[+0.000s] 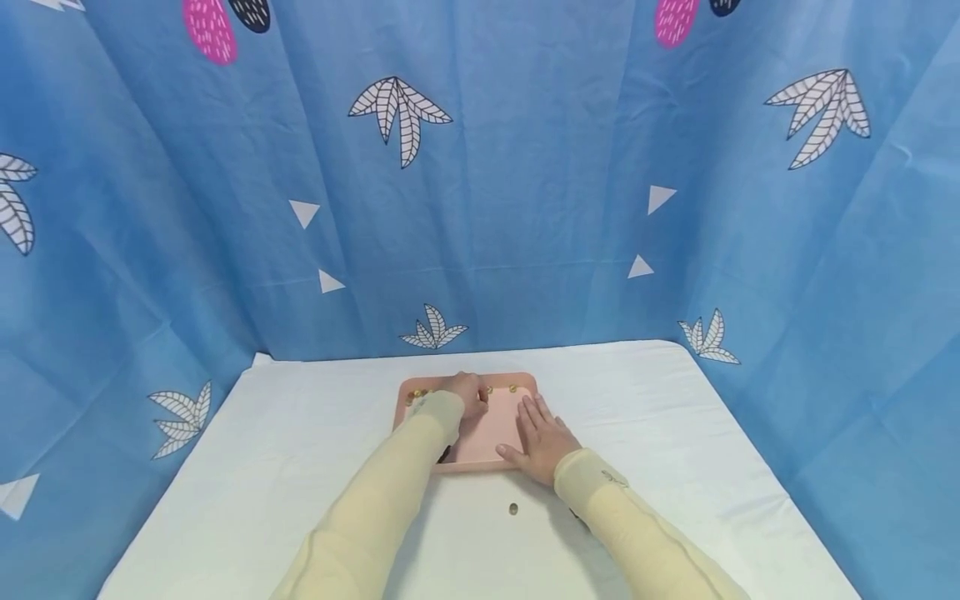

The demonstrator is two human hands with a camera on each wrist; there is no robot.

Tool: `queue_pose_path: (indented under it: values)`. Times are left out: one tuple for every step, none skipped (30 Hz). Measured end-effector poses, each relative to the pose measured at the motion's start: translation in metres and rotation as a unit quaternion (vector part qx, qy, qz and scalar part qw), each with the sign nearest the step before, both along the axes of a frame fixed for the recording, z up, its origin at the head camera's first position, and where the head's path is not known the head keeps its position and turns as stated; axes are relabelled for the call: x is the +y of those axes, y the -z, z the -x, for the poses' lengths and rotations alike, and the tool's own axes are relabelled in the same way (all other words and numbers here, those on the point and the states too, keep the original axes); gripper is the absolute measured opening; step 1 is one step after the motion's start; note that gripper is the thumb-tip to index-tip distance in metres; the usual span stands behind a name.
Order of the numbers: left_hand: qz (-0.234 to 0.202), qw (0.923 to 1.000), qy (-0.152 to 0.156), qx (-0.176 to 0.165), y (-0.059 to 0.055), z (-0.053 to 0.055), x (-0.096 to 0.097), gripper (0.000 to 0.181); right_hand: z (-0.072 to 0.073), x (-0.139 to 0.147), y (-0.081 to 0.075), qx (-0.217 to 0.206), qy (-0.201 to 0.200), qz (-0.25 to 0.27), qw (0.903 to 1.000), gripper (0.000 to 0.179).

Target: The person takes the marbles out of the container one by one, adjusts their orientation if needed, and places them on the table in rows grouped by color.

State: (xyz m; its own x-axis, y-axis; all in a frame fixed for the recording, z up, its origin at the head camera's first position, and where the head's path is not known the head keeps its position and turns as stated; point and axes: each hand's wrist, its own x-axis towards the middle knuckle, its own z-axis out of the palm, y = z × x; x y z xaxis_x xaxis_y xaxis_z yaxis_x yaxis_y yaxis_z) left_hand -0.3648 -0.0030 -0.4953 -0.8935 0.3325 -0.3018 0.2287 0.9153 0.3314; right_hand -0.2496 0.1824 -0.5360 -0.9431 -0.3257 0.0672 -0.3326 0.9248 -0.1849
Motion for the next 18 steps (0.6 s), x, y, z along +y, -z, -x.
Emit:
queue_pose_path:
  values:
    - [0.002, 1.0, 0.0, -0.004, -0.0004, -0.001, 0.0001, 0.01, -0.0001, 0.0002, -0.0008, 0.0, 0.0, 0.002, 1.0, 0.096]
    - [0.004, 1.0, 0.006, 0.0, -0.0006, -0.0014, 0.0004, 0.01, -0.0002, 0.0003, -0.0014, 0.0, 0.001, -0.002, 1.0, 0.096]
    - [0.005, 0.9999, 0.009, 0.001, -0.0008, -0.0019, 0.0006, 0.01, -0.0007, 0.0003, -0.0024, -0.002, 0.002, -0.004, 1.0, 0.096]
    - [0.004, 0.9999, 0.012, 0.004, -0.0009, -0.0025, 0.0006, 0.01, -0.0009, 0.0004, -0.0027, -0.003, 0.005, -0.012, 0.9999, 0.096]
    - [0.003, 0.9999, 0.014, 0.005, -0.0008, -0.0029, 0.0006, 0.009, -0.0009, 0.0004, -0.0026, -0.003, 0.006, -0.017, 0.9998, 0.097]
    - [-0.001, 0.9999, 0.012, 0.001, -0.0005, -0.0035, 0.0004, 0.008, -0.0016, 0.0002, -0.0036, -0.005, 0.007, -0.014, 0.9999, 0.097]
    - [-0.005, 0.9999, 0.011, -0.002, -0.0001, -0.0039, 0.0003, 0.008, -0.0021, -0.0002, -0.0044, -0.007, 0.007, -0.013, 0.9999, 0.097]
    - [-0.008, 0.9999, 0.011, -0.003, 0.0002, -0.004, 0.0002, 0.007, -0.0027, -0.0007, -0.0052, -0.01, 0.009, -0.015, 0.9998, 0.097]
    - [-0.007, 0.9998, 0.016, 0.001, 0.0003, -0.0038, 0.0001, 0.007, -0.0033, -0.0011, -0.0059, -0.011, 0.009, -0.009, 0.9999, 0.096]
    - [-0.003, 0.9997, 0.023, 0.008, 0.0005, -0.0035, 0.0001, 0.007, -0.0039, -0.0016, -0.0067, -0.013, 0.008, -0.005, 0.9999, 0.096]
    - [-0.002, 0.9995, 0.029, 0.012, 0.0006, -0.0031, 0.0, 0.007, -0.0043, -0.0021, -0.0072, -0.015, 0.009, -0.004, 0.9998, 0.096]
    - [0.001, 0.9992, 0.036, 0.018, 0.0003, -0.003, -0.0001, 0.008, -0.0051, -0.0027, -0.0084, -0.02, 0.009, -0.003, 0.9998, 0.096]
    - [0.006, 0.9985, 0.046, 0.028, -0.0001, -0.0024, -0.0002, 0.009, -0.0057, -0.0031, -0.009, -0.023, 0.01, -0.006, 0.9997, 0.096]
    - [0.012, 0.9977, 0.055, 0.038, -0.0002, -0.0017, -0.0005, 0.01, -0.0059, -0.0033, -0.009, -0.024, 0.01, -0.007, 0.9996, 0.097]
    - [0.015, 0.9971, 0.06, 0.045, -0.0005, -0.0009, -0.0009, 0.011, -0.0061, -0.0034, -0.0088, -0.023, 0.011, -0.007, 0.9997, 0.097]
    - [0.014, 0.997, 0.061, 0.045, -0.0008, -0.0005, -0.0015, 0.012, -0.0062, -0.0032, -0.0089, -0.024, 0.012, -0.009, 0.9996, 0.097]
    - [0.013, 0.9971, 0.06, 0.045, -0.0026, -0.0006, -0.002, 0.012, -0.0062, -0.003, -0.0089, -0.026, 0.013, -0.011, 0.9995, 0.097]
    - [0.016, 0.9971, 0.06, 0.045, -0.0042, -0.0002, -0.0028, 0.013, -0.0061, -0.0025, -0.0084, -0.025, 0.014, -0.008, 0.9996, 0.098]
